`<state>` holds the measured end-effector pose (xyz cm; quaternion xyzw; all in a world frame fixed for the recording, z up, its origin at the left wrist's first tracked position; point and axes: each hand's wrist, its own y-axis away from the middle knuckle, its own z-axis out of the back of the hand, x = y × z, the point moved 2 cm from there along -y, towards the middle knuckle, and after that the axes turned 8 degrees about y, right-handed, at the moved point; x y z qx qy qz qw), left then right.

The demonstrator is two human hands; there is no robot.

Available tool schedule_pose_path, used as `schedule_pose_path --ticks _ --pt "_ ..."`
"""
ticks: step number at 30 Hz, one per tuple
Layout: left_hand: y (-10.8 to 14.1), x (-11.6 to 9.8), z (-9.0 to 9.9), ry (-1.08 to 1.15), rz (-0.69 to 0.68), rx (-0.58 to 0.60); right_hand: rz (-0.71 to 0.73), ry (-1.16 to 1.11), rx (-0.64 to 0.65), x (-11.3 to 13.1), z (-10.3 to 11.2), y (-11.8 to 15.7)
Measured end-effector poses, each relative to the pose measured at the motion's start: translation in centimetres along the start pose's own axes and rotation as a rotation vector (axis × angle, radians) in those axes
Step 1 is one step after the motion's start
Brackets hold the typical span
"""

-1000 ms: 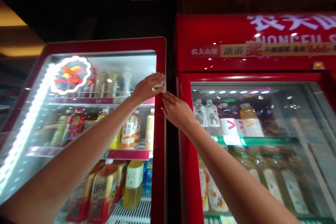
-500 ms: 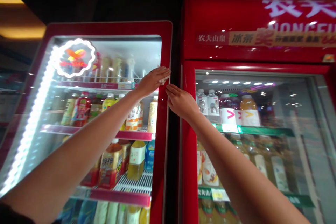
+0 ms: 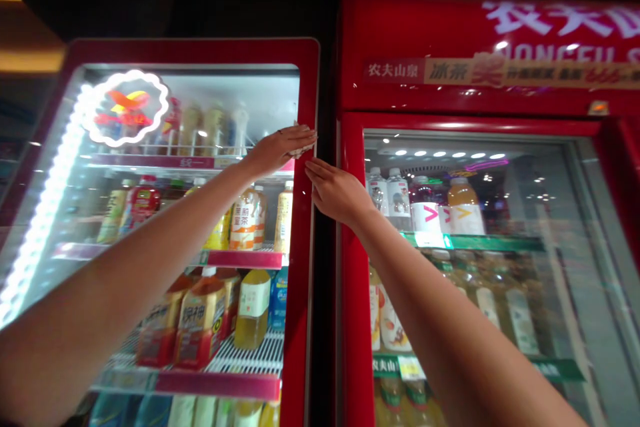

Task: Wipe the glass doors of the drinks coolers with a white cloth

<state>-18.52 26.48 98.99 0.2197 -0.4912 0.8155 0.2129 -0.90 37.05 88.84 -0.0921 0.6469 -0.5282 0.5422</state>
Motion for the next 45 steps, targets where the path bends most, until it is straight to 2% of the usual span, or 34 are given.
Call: schedule_pose_path --ticks 3,6,9,13,17,20,23,25,28,31,33,35,38,42,45 --pt "1.4 2.2 1.8 0.008 -0.033 -0.037 0.027 0.01 0.011 0.2 0.1 -0.1" --pt "2.0 3.5 2.6 -0.013 0.062 -0.137 0.072 0.032 0.011 0.3 0.2 -0.2" --pt "2.1 2.8 1.8 -0.032 0.115 -0.173 0.115 0.084 0.019 0.4 0.0 -0.3" --pt "3.1 0.7 0.6 -0.038 0.015 -0.079 0.159 0.137 0.057 0.3 -0.7 -0.3" --pt "4.4 0.3 0.9 -0.023 -0.031 -0.055 0.178 0.159 0.066 0.1 -1.2 -0.2" --pt "3.9 0.6 1.0 -0.033 0.058 -0.141 0.177 0.165 0.052 0.0 -1.3 -0.1" --pt "2.4 0.4 0.3 -0.055 0.204 -0.278 0.174 0.172 0.049 0.1 -1.3 -0.1" --pt "1.7 -0.1 -0.2 -0.05 0.257 -0.327 0.168 0.177 0.05 0.1 -1.2 0.0" --pt "2.0 -0.6 -0.1 -0.006 0.185 -0.248 0.162 0.183 0.054 0.1 -1.2 0.0" --pt "3.4 0.4 1.7 0.034 0.092 -0.144 0.16 0.18 0.048 0.0 -1.2 -0.1" --pt "4.2 1.7 3.2 0.021 0.125 -0.166 0.157 0.175 0.039 0.0 -1.2 -0.1" --pt "4.4 2.7 4.0 0.001 0.212 -0.238 0.153 0.167 0.033 0.1 -1.2 -0.1" --pt "4.2 2.4 3.3 -0.026 0.315 -0.318 0.151 0.159 0.031 0.2 -1.2 -0.1" --pt "4.6 0.2 1.1 -0.031 0.184 -0.161 0.143 0.15 0.017 0.0 -1.0 -0.1" --pt "5.6 0.3 1.6 -0.022 0.118 -0.089 0.153 0.135 0.013 0.1 -0.9 0.0"
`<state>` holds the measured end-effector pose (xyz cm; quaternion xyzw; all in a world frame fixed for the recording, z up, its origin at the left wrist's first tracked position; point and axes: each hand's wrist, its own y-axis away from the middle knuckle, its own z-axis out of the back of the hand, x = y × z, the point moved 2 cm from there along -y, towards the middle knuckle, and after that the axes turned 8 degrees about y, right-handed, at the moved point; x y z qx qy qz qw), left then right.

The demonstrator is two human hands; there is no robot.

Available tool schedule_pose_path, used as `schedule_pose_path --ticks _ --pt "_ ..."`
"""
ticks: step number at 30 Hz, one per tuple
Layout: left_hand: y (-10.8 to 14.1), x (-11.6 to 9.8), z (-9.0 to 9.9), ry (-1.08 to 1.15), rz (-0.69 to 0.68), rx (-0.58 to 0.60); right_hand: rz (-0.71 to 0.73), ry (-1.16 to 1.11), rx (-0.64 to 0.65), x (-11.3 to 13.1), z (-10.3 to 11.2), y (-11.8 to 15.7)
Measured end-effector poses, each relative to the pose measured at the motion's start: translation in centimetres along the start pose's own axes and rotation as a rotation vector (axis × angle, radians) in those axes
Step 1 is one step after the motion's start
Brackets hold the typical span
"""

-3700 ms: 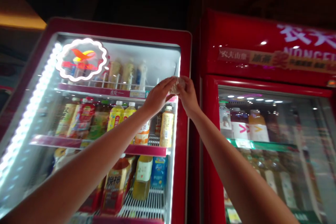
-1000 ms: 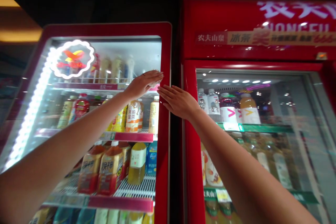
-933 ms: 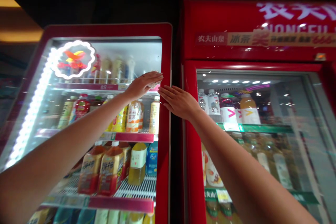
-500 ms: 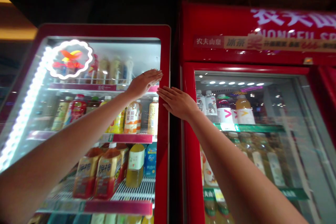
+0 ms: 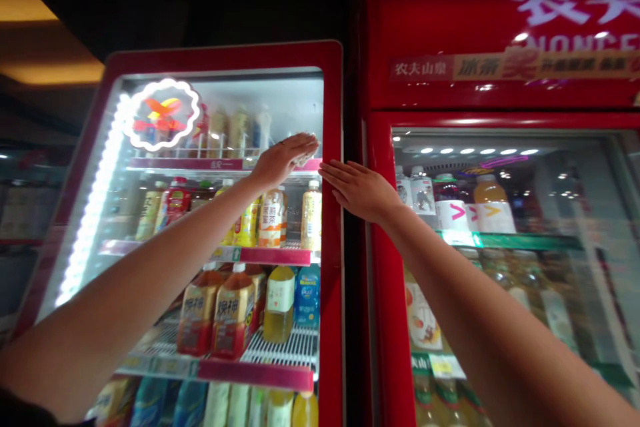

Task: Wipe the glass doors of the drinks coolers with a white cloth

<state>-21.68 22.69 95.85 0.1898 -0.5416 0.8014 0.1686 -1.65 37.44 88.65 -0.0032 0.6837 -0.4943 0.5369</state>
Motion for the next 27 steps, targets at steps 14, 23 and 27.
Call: schedule_pose_path --ticks 14,23,27 --pt "0.5 2.4 0.8 -0.028 0.198 -0.115 -0.353 -0.183 -0.184 6.9 -1.7 -6.8" --pt "3.0 1.8 1.5 -0.116 0.327 -0.131 -0.446 -0.23 -0.168 9.8 -3.5 -7.6" --pt "3.0 2.0 2.7 -0.144 0.236 -0.042 -0.456 -0.253 -0.139 9.7 -3.1 -7.6"
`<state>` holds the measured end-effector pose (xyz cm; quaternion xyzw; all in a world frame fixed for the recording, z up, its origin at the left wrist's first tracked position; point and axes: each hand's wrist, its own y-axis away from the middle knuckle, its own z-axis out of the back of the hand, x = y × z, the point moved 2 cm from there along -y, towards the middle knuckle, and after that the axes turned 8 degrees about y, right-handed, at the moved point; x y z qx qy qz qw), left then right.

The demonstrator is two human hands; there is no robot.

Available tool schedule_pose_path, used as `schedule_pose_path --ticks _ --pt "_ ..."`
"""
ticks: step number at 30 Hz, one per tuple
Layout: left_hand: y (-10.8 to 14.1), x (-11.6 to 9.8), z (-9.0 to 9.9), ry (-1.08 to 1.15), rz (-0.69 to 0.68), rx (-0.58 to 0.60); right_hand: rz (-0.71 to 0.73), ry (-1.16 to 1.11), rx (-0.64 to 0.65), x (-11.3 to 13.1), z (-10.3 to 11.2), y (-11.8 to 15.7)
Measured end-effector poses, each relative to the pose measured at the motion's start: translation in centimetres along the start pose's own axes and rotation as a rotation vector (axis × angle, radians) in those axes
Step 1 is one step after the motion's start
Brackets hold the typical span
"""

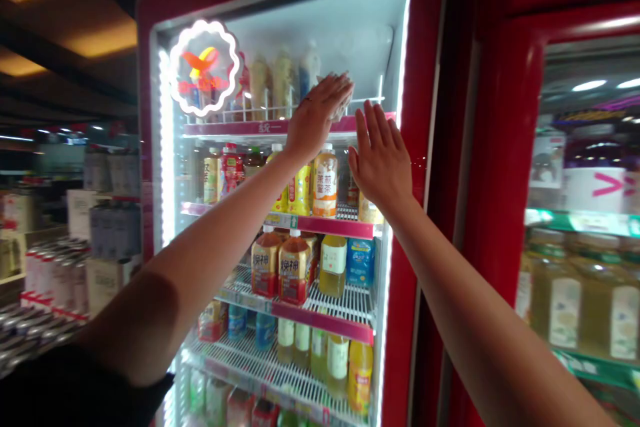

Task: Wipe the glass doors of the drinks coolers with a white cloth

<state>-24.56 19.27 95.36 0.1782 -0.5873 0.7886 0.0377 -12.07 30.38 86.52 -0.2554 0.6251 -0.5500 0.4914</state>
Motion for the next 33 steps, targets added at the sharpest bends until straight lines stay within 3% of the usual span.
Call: schedule_pose_path --ticks 3,6,9,11,14,16,21,23,25,28,33 --pt "-0.7 2.7 1.3 0.043 -0.013 -0.006 -0.006 0.01 -0.006 0.1 0.1 0.0" --pt "-0.6 4.5 1.4 0.082 0.042 -0.099 0.012 0.026 -0.029 0.1 -0.1 0.1" --pt "-0.2 3.9 0.2 0.108 0.028 -0.147 0.013 0.066 -0.03 -0.1 -0.3 0.2" --pt "-0.5 2.9 -0.3 0.12 -0.038 -0.087 0.008 0.096 -0.03 -0.2 -0.4 0.2" --pt "-1.7 2.5 0.3 0.126 -0.135 0.022 0.013 0.135 -0.039 -0.1 -0.4 0.2" --pt "-2.0 3.1 1.3 0.13 -0.124 0.019 0.017 0.156 -0.048 -0.1 -0.4 0.2" --pt "1.1 3.8 1.7 0.186 0.009 -0.124 0.016 0.209 -0.04 -0.3 -0.6 0.2" --pt "2.3 3.3 1.1 0.186 -0.021 -0.142 0.02 0.22 -0.038 -0.4 -0.7 0.3" --pt "2.4 3.0 0.9 0.172 -0.097 -0.086 0.015 0.22 -0.048 -0.3 -0.7 0.3" --pt "1.1 4.0 1.6 0.167 -0.193 -0.005 -0.013 0.22 -0.084 1.0 -0.5 -0.1" --pt "1.1 6.9 3.3 0.246 -0.118 -0.119 0.064 0.232 -0.079 5.9 -0.5 -2.9"
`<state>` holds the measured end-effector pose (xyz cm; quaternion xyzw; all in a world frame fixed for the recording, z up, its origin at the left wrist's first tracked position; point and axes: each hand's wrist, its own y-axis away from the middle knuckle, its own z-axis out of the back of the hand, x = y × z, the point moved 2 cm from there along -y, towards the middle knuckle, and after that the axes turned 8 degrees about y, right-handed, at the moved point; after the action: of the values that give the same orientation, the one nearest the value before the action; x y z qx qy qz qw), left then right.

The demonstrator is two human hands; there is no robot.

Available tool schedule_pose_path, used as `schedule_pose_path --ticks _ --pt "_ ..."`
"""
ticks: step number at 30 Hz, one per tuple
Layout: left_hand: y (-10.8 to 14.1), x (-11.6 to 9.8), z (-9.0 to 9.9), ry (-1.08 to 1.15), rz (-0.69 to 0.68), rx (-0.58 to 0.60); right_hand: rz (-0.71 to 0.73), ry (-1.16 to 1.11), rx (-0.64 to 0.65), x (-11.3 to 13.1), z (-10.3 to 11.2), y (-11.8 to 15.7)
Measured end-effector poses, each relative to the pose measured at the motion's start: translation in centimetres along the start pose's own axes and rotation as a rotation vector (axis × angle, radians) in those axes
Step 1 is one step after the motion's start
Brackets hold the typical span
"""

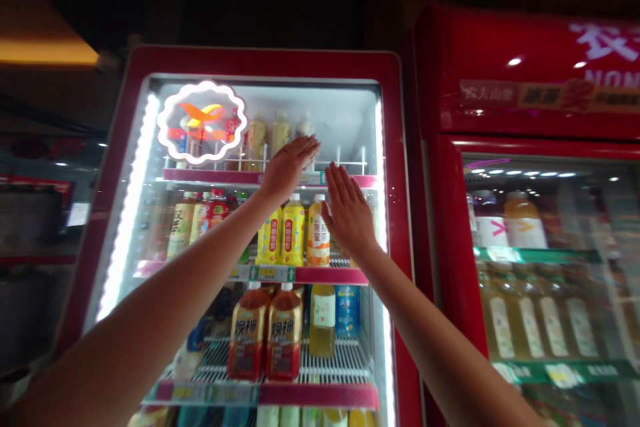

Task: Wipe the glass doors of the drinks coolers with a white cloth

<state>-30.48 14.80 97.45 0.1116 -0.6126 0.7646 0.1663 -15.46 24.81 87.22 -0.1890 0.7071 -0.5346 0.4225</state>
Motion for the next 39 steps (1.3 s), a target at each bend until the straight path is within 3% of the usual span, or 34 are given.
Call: schedule_pose_path --ticks 5,9,11,15,17,20,23,27,31,35,37,39 --pt "2.7 -0.3 0.0 -0.003 -0.005 -0.059 -0.13 0.023 -0.034 3.1 -2.2 -2.9" --pt "1.4 0.7 0.9 -0.051 -0.111 0.038 -0.201 0.006 -0.099 3.7 -3.8 -2.9" --pt "0.6 1.7 1.6 -0.079 -0.101 0.024 -0.202 0.018 -0.103 3.7 -4.1 -2.6" --pt "2.0 2.4 2.3 -0.13 -0.023 -0.146 -0.189 0.067 -0.064 3.7 -4.0 -2.4" --pt "3.4 1.8 2.1 -0.155 -0.016 -0.165 -0.168 0.07 -0.036 3.9 -4.0 -2.5" --pt "4.1 1.2 2.3 -0.186 -0.059 -0.079 -0.152 0.057 0.001 4.0 -3.9 -2.7" --pt "2.7 2.2 3.5 -0.182 -0.105 0.035 -0.164 0.045 0.018 4.0 -3.9 -2.7" --pt "1.9 4.1 5.2 -0.191 0.025 -0.043 -0.164 0.032 0.028 3.8 -4.0 -2.6" --pt "4.5 3.0 4.8 -0.216 0.106 -0.139 -0.167 0.047 0.028 3.8 -4.1 -2.6" --pt "5.0 2.0 4.5 -0.241 0.006 0.005 -0.177 0.076 0.015 4.7 -3.7 -3.0" --pt "4.3 2.7 5.3 -0.249 -0.033 0.057 -0.172 0.07 0.003 5.8 -3.3 -3.7" --pt "3.7 3.9 6.6 -0.262 -0.004 0.027 -0.157 0.048 -0.001 7.3 -3.0 -4.9"
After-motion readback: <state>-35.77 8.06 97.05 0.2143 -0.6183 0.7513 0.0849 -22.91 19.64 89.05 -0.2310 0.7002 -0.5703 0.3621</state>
